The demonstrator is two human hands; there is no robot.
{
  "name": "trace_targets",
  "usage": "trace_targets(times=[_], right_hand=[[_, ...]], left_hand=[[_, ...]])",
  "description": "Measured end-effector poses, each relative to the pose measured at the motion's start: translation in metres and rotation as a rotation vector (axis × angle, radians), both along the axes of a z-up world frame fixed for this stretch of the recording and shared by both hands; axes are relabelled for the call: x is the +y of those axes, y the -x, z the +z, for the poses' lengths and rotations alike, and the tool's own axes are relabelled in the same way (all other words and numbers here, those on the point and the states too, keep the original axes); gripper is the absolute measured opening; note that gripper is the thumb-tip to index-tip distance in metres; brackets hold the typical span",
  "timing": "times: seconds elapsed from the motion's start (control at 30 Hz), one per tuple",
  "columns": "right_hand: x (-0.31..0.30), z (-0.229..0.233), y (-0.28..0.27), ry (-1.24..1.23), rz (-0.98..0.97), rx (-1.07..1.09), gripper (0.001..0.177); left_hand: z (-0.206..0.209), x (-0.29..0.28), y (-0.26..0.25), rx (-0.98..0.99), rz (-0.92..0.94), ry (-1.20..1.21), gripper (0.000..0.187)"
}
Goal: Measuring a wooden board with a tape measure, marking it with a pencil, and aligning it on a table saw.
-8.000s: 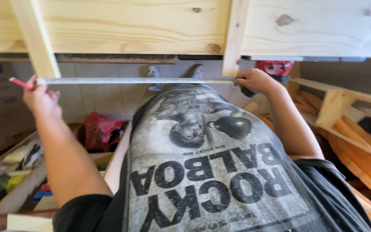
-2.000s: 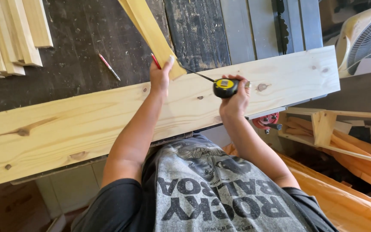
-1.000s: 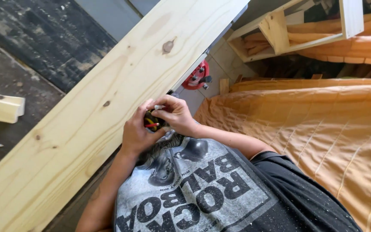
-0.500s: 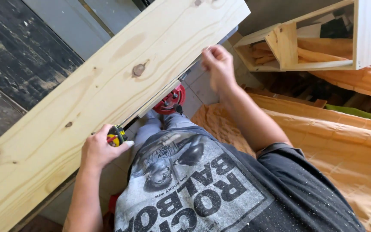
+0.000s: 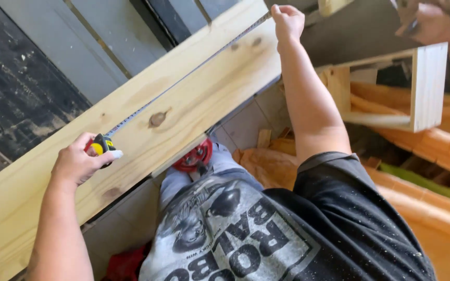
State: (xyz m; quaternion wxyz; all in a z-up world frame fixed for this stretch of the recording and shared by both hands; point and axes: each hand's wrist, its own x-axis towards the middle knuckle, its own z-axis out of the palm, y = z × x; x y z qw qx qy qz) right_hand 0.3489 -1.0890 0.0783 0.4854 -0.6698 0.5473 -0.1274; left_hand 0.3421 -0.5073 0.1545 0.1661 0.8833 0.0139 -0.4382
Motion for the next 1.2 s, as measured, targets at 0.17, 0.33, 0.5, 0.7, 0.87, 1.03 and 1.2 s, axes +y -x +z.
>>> trace_targets(times=[0.17,0.33,0.5,0.7,0.87,1.03,1.2], right_hand=[[-0.026,-0.033,-0.035,0.032,0.083,0.109,0.015],[-0.053,-0.095,-0.035,0.288,0.288,-0.044,0.013],[-0.044,-0.085,-0.039,0.261,0.276,-0.093,0.014],[0.068,-0.051,-0.017,0.724,0.742,-0.278,0.021],[0.277,-0.036,0.036,0.335,1.531,-0.539,0.047],[0.413,-0.018,0.031,0.891,2.067,0.000,0.112],[0.472,-0.015,0.010,0.889,2.144,0.107,0.108]], left_hand=[[-0.012,-0.031,-0.015,0.026,0.161,0.001,0.065],[-0.038,-0.025,-0.030,0.016,0.283,0.018,0.062],[-0.002,-0.053,-0.049,0.096,0.478,0.039,0.100],[-0.016,-0.026,-0.060,0.085,0.484,-0.026,0.087],[-0.029,0.007,-0.057,0.058,0.484,-0.062,0.061],[-0.027,0.045,-0.053,0.095,0.518,-0.067,0.045],[-0.003,0.085,-0.052,0.130,0.599,-0.071,0.042]])
